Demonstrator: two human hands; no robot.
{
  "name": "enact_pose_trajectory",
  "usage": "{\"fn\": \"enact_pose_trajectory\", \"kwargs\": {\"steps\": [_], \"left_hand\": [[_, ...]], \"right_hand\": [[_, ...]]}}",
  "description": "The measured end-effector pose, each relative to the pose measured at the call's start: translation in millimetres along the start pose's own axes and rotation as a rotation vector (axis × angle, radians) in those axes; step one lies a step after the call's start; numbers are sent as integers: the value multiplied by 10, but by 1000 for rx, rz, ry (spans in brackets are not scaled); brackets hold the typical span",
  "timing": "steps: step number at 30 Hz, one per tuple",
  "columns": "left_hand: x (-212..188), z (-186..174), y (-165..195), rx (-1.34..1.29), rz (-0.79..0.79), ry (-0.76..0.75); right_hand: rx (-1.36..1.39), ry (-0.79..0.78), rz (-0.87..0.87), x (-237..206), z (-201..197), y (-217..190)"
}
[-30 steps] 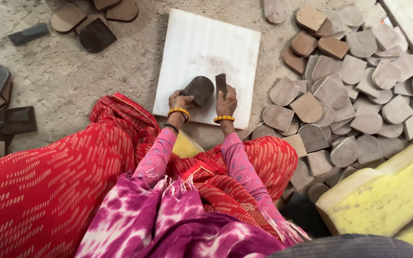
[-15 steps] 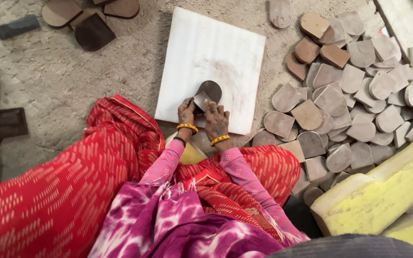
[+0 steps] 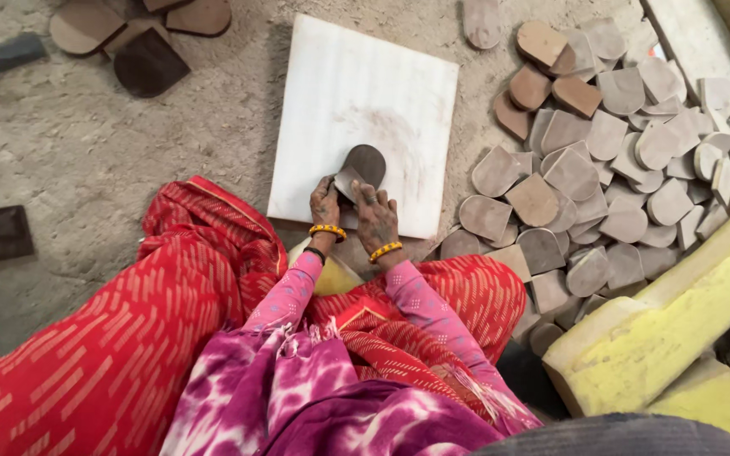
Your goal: The person sits on the floor and grinds small dark stone pieces against a flat white grinding slab, rubbing each piece back and forth to smooth its surface, then sets finished pieces aside and picks up new ones from the surrounding piles.
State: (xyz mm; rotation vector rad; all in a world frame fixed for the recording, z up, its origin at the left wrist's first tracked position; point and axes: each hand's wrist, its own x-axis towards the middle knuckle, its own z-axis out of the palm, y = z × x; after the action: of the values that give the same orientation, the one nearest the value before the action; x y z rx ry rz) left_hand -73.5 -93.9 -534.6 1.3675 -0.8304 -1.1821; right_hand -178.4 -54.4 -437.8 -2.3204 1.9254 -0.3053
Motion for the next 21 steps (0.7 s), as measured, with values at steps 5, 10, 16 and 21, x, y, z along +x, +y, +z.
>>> {"fn": "enact_pose_trajectory", "kwargs": {"steps": [5,10,16,21], "left_hand": [[28,7,60,-354,-270,-38],[41,-9,131,-32,-49,-40],[17,-30,93,150,43,-35],[65,-22,121,124,30,-46]], "right_hand": [[-148,39,-9,564,-91,264],[-218,76,-47,622,-155,148],[-25,-60,49,49,-116,17],[-75,-36,62,799,-238,355]]}}
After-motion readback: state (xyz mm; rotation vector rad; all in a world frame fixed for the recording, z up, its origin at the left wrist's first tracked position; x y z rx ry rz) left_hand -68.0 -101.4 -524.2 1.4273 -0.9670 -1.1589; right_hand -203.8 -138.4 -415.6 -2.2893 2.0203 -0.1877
